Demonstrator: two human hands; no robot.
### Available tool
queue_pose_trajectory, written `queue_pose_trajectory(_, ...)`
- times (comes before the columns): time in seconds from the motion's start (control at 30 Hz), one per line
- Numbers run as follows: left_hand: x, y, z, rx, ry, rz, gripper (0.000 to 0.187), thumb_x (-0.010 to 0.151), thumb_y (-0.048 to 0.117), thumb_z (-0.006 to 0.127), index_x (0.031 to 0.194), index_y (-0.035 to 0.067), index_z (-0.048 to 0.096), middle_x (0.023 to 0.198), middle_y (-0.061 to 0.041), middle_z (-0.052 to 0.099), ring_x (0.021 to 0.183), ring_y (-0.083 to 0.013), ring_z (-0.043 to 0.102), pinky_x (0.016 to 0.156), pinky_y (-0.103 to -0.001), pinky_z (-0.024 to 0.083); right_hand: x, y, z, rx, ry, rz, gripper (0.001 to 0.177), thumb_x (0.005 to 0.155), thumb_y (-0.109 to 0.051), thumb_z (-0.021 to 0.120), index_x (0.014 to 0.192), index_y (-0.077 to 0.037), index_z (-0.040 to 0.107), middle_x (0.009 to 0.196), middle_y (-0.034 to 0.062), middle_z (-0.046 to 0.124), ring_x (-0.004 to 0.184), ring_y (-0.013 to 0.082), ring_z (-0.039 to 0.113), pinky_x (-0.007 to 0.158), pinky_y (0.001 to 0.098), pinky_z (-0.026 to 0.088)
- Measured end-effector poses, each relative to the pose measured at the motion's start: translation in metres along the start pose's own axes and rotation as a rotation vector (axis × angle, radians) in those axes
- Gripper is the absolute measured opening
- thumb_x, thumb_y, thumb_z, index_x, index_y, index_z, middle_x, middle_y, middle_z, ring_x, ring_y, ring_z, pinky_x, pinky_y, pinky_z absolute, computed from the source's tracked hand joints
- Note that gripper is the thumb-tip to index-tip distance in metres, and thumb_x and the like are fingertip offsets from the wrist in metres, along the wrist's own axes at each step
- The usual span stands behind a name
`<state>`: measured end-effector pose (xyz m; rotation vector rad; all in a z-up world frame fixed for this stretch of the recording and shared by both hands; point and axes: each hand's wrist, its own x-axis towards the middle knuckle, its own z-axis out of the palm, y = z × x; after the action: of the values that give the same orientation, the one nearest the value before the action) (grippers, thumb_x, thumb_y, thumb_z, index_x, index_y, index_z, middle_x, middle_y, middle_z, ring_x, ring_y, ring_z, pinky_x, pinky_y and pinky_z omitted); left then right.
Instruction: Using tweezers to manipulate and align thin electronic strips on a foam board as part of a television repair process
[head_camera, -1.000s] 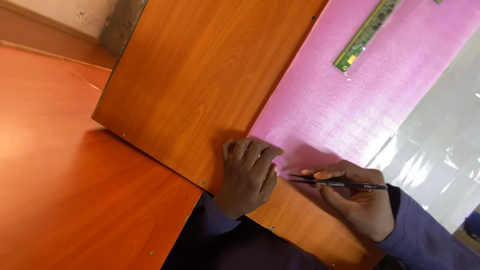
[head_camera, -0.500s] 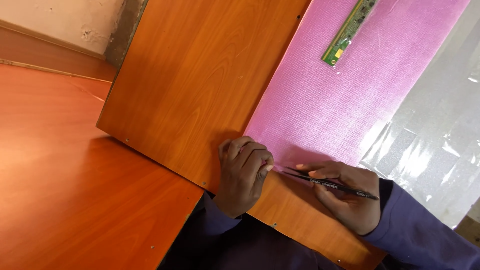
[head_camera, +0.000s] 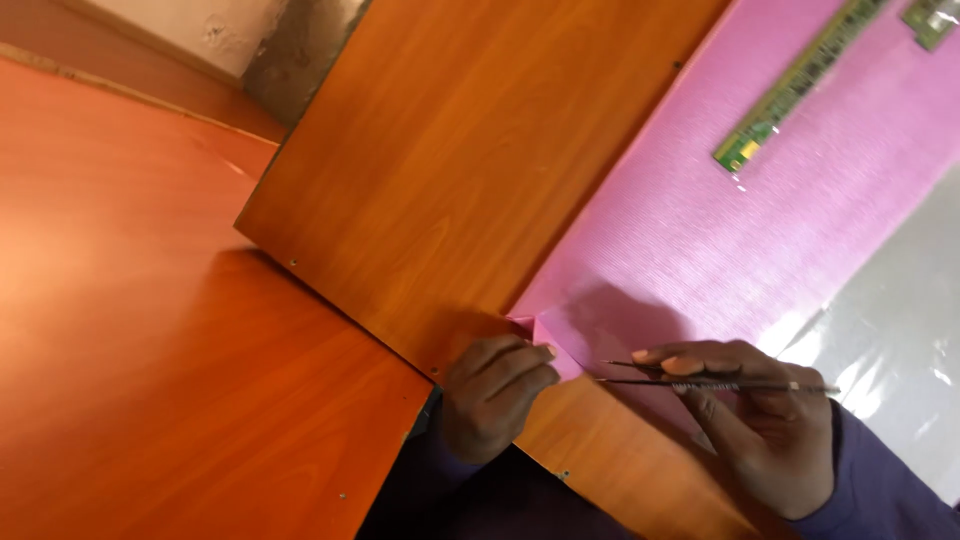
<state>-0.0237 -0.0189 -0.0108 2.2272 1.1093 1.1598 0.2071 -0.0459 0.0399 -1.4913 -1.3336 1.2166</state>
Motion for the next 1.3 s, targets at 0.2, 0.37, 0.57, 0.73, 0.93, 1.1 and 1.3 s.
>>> queue_pose_trajectory(0.2, -0.014, -0.008, 0.003, -0.036, -0.034, 0.065, 0.015, 0.098, 0.006, 0.058, 0.095, 0.002, 0.072, 0.102, -0.010, 0.070, 0.091, -0.0275, 0.066, 0.081, -0.037, 0.056, 0.044, 0.008, 0.026, 0.097, -0.093, 0.008, 0.015, 0.093, -0.012, 0.053, 0.099, 0.000, 0.059, 0.106, 0.0196, 0.073, 0.100, 0.0267, 0.076, 0.091, 0.0325, 0.060)
queue_pose_trajectory(0.37, -0.003, -0.008, -0.005, -0.097, -0.047, 0.146, 0.020, 0.100, 0.002, 0.052, 0.092, -0.004, 0.070, 0.097, -0.015, 0.067, 0.086, -0.0287, 0.064, 0.080, -0.035, 0.054, 0.063, 0.011, 0.039, 0.084, -0.184, -0.017, 0.014, 0.095, -0.011, 0.051, 0.100, 0.000, 0.056, 0.104, 0.0177, 0.072, 0.103, 0.0261, 0.075, 0.093, 0.0316, 0.059)
queue_pose_trajectory(0.57, -0.004, -0.010, -0.008, -0.026, -0.060, 0.236, 0.026, 0.102, 0.002, 0.044, 0.089, 0.000, 0.067, 0.090, -0.010, 0.062, 0.075, -0.0224, 0.058, 0.066, -0.031, 0.047, 0.074, 0.008, 0.047, 0.061, -0.247, 0.008, 0.011, 0.095, -0.006, 0.048, 0.099, 0.000, 0.056, 0.100, 0.0173, 0.072, 0.098, 0.0259, 0.076, 0.091, 0.0338, 0.063)
queue_pose_trajectory(0.73, -0.002, -0.008, -0.008, -0.033, -0.044, 0.192, 0.025, 0.101, 0.002, 0.048, 0.085, 0.002, 0.067, 0.081, -0.008, 0.061, 0.068, -0.0198, 0.057, 0.064, -0.029, 0.045, 0.078, 0.008, 0.049, -0.095, -0.251, -0.044, 0.019, 0.094, -0.016, 0.052, 0.099, -0.002, 0.063, 0.099, 0.0108, 0.070, 0.094, 0.0211, 0.076, 0.083, 0.0290, 0.062)
queue_pose_trajectory(0.93, 0.003, -0.003, -0.002, 0.028, -0.153, 0.029, 0.011, 0.080, -0.002, 0.053, 0.081, 0.005, 0.061, 0.065, -0.008, 0.044, 0.060, -0.0275, 0.042, 0.053, -0.040, 0.028, 0.068, 0.003, 0.027, 0.261, -0.194, 0.227, 0.013, 0.093, -0.001, 0.053, 0.104, 0.002, 0.057, 0.103, 0.0203, 0.075, 0.095, 0.0260, 0.076, 0.078, 0.0294, 0.063)
queue_pose_trajectory(1.1, 0.006, 0.002, 0.006, 0.080, -0.210, -0.131, 0.016, 0.090, 0.023, 0.065, 0.085, 0.009, 0.058, 0.064, -0.009, 0.050, 0.061, -0.0302, 0.049, 0.055, -0.043, 0.036, 0.055, 0.007, -0.019, 0.197, -0.030, 0.171, 0.016, 0.091, -0.004, 0.056, 0.106, 0.003, 0.056, 0.096, 0.0215, 0.073, 0.084, 0.0281, 0.075, 0.064, 0.0280, 0.057)
queue_pose_trajectory(1.3, 0.025, -0.002, 0.003, 0.201, -0.199, -0.334, 0.015, 0.088, 0.011, 0.072, 0.092, 0.012, 0.057, 0.074, -0.004, 0.052, 0.060, -0.0225, 0.053, 0.049, -0.037, 0.042, 0.028, 0.021, -0.046, 0.179, 0.069, 0.195, 0.016, 0.091, 0.000, 0.055, 0.107, 0.003, 0.054, 0.097, 0.0242, 0.072, 0.082, 0.0304, 0.074, 0.059, 0.0289, 0.055)
